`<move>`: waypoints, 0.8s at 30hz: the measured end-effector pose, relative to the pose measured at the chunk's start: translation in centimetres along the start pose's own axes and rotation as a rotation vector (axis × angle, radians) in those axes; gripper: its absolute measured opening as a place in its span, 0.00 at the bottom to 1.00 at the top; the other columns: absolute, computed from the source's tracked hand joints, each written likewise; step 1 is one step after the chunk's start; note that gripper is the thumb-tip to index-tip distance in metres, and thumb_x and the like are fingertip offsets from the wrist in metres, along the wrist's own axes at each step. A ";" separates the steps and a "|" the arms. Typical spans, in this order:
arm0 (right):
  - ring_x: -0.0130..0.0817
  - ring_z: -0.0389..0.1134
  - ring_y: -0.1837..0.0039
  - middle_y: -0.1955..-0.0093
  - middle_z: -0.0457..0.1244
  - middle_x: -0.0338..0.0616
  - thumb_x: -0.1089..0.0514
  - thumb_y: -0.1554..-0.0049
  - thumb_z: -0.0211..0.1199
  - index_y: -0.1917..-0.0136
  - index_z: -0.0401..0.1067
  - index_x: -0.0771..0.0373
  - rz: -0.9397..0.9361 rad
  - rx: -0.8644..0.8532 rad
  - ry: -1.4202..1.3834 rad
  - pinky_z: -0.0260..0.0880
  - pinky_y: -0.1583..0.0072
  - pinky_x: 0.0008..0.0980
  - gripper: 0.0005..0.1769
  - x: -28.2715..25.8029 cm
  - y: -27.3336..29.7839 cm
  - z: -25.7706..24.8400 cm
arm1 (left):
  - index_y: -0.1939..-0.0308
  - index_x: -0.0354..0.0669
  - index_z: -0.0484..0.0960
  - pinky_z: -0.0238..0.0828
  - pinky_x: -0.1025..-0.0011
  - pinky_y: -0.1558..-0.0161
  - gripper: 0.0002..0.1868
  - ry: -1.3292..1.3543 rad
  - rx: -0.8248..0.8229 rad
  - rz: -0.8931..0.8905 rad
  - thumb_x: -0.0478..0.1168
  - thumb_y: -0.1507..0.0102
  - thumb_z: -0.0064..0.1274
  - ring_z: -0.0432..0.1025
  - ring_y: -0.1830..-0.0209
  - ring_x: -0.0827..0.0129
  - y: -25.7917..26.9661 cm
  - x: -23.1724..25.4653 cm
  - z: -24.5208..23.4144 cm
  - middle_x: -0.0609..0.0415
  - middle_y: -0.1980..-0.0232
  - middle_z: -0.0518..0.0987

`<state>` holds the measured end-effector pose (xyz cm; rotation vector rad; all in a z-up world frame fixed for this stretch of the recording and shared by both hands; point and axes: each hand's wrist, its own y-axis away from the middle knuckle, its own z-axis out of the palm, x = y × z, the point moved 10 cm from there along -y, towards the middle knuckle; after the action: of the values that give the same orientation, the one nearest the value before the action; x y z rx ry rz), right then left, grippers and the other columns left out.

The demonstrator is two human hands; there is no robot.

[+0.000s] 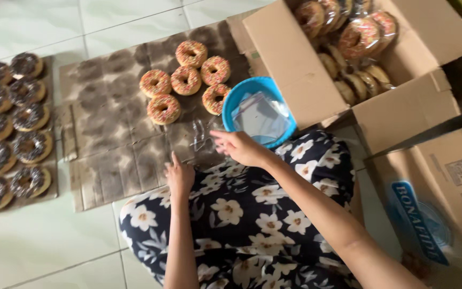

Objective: The person sits on the floor and individually places donuts into clear plastic bags, then puts the packaged donuts into a cardboard box. The donuts include chocolate and sprinkled varieties.

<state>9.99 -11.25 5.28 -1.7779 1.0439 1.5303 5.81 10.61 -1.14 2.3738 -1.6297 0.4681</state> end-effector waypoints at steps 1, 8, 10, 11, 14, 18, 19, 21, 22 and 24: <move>0.37 0.77 0.54 0.40 0.68 0.52 0.65 0.39 0.48 0.25 0.60 0.61 0.106 0.069 0.094 0.76 0.53 0.34 0.28 1.0 0.4 0.1 | 0.17 0.39 0.51 0.71 0.49 0.42 0.41 0.247 -0.247 -0.070 0.41 0.33 0.48 0.75 0.47 0.38 0.3 -1.5 2.4 0.28 0.47 0.79; 0.41 0.73 0.57 0.59 0.70 0.56 0.65 0.45 0.61 0.45 0.68 0.67 -0.129 0.181 0.581 0.72 0.53 0.39 0.14 -0.3 1.6 3.9 | 0.27 0.39 0.65 0.64 0.50 0.37 0.37 0.208 0.211 0.100 0.36 0.41 0.54 0.69 0.37 0.43 1.5 0.2 -3.5 0.32 0.31 0.71; 0.42 0.74 0.59 0.57 0.70 0.59 0.66 0.47 0.58 0.28 0.65 0.69 0.038 -0.038 0.542 0.73 0.54 0.40 0.32 1.9 1.3 5.0 | 0.29 0.38 0.66 0.61 0.49 0.34 0.33 0.347 0.382 0.232 0.41 0.36 0.58 0.64 0.32 0.40 3.3 2.8 -5.8 0.29 0.29 0.68; 0.41 0.74 0.57 0.55 0.70 0.55 0.62 0.43 0.55 0.28 0.62 0.65 0.124 -0.026 0.330 0.74 0.55 0.39 0.29 2.7 1.3 4.5 | 0.26 0.39 0.66 0.55 0.48 0.28 0.33 0.421 0.382 0.338 0.40 0.34 0.55 0.61 0.27 0.41 4.4 4.9 -6.1 0.32 0.26 0.67; 0.35 0.75 0.52 0.50 0.70 0.45 0.52 0.35 0.50 0.27 0.60 0.60 0.314 -0.011 -0.311 0.77 0.53 0.35 0.25 4.6 1.1 4.3 | 0.24 0.37 0.63 0.41 0.43 0.20 0.35 0.550 0.354 0.607 0.45 0.33 0.50 0.56 0.20 0.44 7.4 11.0 -6.6 0.38 0.22 0.65; 0.35 0.75 0.49 0.49 0.71 0.49 0.57 0.40 0.58 0.30 0.66 0.66 0.131 0.047 -0.359 0.79 0.48 0.31 0.26 4.8 0.6 0.4 | 0.37 0.51 0.76 0.31 0.36 0.24 0.27 0.261 0.026 0.344 0.56 0.37 0.53 0.55 0.22 0.51 4.4 11.0 -3.2 0.55 0.32 0.71; 0.37 0.74 0.50 0.50 0.71 0.52 0.59 0.41 0.62 0.30 0.66 0.67 0.025 0.091 -0.174 0.77 0.49 0.31 0.27 4.7 0.9 -1.7 | 0.42 0.60 0.83 0.29 0.35 0.23 0.20 0.135 -0.119 0.153 0.56 0.36 0.53 0.53 0.20 0.55 3.8 8.6 -1.2 0.64 0.33 0.74; 0.43 0.78 0.51 0.55 0.70 0.57 0.57 0.36 0.60 0.41 0.73 0.72 0.104 0.407 0.013 0.76 0.54 0.39 0.16 7.0 0.8 -8.6 | 0.48 0.55 0.85 0.31 0.32 0.24 0.14 0.091 -0.108 0.130 0.49 0.35 0.51 0.55 0.20 0.56 4.3 7.3 0.0 0.60 0.32 0.74; 0.43 0.77 0.49 0.52 0.72 0.53 0.53 0.38 0.63 0.44 0.77 0.66 0.130 0.479 0.344 0.76 0.48 0.39 0.15 7.2 0.7 -11.6 | 0.50 0.53 0.85 0.32 0.30 0.25 0.12 0.066 -0.098 0.121 0.46 0.34 0.51 0.56 0.20 0.56 4.3 6.7 0.8 0.58 0.31 0.73; 0.50 0.74 0.45 0.47 0.71 0.54 0.45 0.44 0.70 0.42 0.75 0.63 0.268 0.530 0.776 0.74 0.45 0.43 0.24 9.0 -0.1 -14.9 | 0.47 0.49 0.83 0.38 0.33 0.25 0.14 0.061 0.098 0.207 0.40 0.36 0.51 0.59 0.21 0.53 4.6 6.6 0.9 0.51 0.28 0.72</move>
<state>18.48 -25.13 -0.76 -1.8929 1.9027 0.5431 3.85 2.98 0.59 2.2426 -1.8737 0.6666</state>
